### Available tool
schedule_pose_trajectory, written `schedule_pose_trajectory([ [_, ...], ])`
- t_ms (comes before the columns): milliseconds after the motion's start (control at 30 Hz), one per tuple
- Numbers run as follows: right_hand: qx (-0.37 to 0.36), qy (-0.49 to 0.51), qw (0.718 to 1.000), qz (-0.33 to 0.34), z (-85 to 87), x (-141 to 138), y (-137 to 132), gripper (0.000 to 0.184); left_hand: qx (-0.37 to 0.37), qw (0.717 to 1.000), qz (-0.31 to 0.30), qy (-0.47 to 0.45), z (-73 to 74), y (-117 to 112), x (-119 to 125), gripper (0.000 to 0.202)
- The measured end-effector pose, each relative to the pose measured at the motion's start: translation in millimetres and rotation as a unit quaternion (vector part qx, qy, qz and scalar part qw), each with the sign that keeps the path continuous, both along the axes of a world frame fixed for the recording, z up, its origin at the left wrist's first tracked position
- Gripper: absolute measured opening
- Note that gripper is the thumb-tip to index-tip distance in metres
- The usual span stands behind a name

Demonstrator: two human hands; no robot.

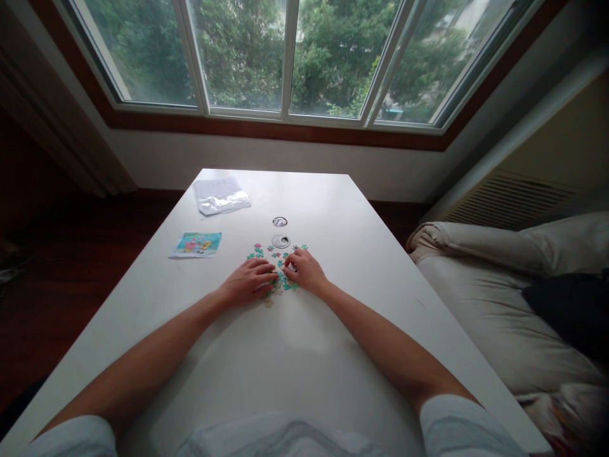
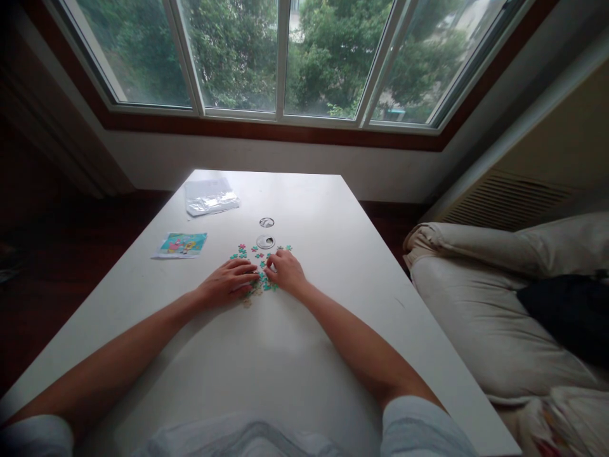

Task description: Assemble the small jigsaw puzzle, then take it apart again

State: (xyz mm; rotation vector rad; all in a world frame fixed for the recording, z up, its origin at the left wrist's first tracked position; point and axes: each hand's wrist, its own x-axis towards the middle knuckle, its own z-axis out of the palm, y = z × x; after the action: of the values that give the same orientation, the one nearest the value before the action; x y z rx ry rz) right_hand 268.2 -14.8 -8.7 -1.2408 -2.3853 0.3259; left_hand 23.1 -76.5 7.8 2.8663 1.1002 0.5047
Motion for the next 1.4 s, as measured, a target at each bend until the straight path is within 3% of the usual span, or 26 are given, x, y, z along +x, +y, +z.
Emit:
schedule_pose_trajectory([
  [333, -0.105, 0.094, 0.99, 0.003, 6.4, 10, 13, 0.008, -0.024, 0.999, 0.015, -0.043, -0.3, 2, 0, 0.043],
  [533, 0.041, -0.013, 0.998, -0.046, 12.8, 32, 18, 0.004, -0.043, 0.995, 0.071, -0.048, -9.0, 7, -2, 0.051],
  [700, 0.044, -0.064, 0.996, -0.033, 13.5, 27, 14, 0.005, -0.043, 0.993, 0.102, -0.034, -14.2, 8, -1, 0.055],
  [933, 0.082, -0.024, 0.995, 0.042, 7.5, 11, 16, 0.02, -0.028, 0.992, 0.119, -0.043, -11.2, 8, -1, 0.052],
  [1033, 0.086, -0.031, 0.994, 0.061, 3.6, 4, 17, 0.029, -0.023, 0.993, 0.111, -0.046, -9.2, 8, 1, 0.049],
  [1233, 0.078, -0.044, 0.994, 0.061, 3.9, 0, 19, 0.019, -0.034, 0.997, 0.04, -0.061, -0.2, 6, 5, 0.031],
  [1400, 0.092, -0.02, 0.994, 0.049, 6.7, 3, 17, 0.021, -0.044, 0.996, 0.025, -0.073, 4.1, 4, 3, 0.028],
])
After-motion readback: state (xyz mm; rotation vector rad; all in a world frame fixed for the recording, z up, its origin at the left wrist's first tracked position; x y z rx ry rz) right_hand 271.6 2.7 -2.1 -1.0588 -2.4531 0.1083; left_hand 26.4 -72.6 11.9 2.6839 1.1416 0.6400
